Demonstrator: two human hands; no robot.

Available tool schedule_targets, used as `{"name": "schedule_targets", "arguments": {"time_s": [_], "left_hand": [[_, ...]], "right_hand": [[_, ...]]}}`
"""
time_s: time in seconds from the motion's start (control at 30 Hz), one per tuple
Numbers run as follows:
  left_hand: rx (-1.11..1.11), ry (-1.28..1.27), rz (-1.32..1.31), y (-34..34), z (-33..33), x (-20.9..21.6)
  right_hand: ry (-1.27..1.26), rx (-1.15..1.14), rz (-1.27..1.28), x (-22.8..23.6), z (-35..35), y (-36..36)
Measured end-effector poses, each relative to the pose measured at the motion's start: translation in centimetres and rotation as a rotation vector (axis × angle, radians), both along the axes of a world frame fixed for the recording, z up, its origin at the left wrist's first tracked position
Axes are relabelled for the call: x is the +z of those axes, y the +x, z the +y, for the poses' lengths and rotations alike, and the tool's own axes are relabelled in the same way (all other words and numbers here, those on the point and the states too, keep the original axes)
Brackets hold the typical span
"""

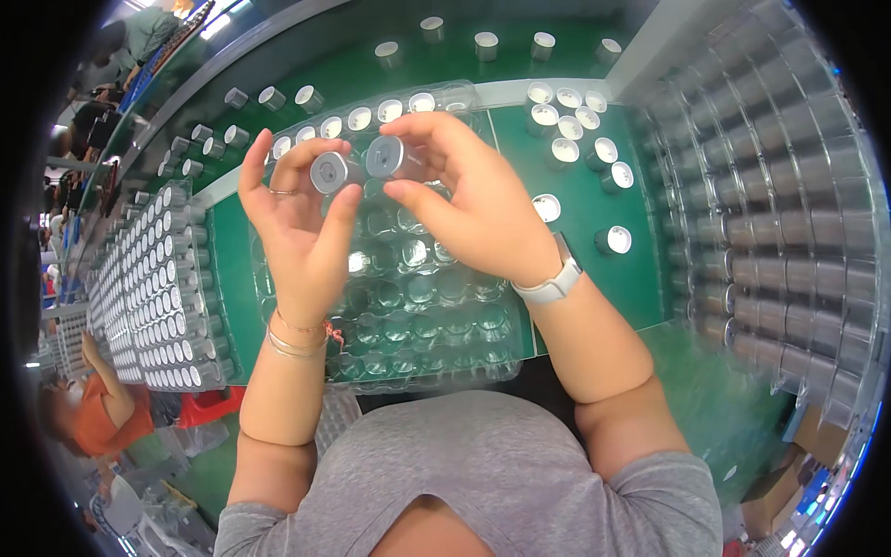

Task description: The person manually joins two cylindrical components by hand, then places the assembled component into a plastic tray.

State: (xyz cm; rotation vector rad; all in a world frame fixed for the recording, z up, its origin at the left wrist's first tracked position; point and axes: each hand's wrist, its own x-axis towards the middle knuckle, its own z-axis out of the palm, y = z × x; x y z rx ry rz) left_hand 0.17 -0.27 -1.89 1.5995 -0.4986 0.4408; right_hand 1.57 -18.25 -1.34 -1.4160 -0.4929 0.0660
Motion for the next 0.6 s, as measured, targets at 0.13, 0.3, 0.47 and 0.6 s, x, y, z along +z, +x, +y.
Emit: {"name": "schedule_targets", "arguments": {"time_s": [0.13,0.3,0.47,0.6], "left_hand": [[0.022,-0.005,0.032,0.0,0.1,0.3],[0.023,-0.018,0.041,-0.2,0.0,0.5],[0.043,0.039,0.247,-0.2,0.6,1.1],[-0.019,-0.28,0.435,-0.4,0.2,2.1]], "right_hand": [[0.039,0.05,0.001,-0.2,0.2,0.0],[0.037,0.074,0.024,0.2,0.0,-0.1],[-0.072,0.035,0.027,0.0,-0.5,0.4],[0.041,-0.116,0.148,0.2,-0.3,0.0]]}}
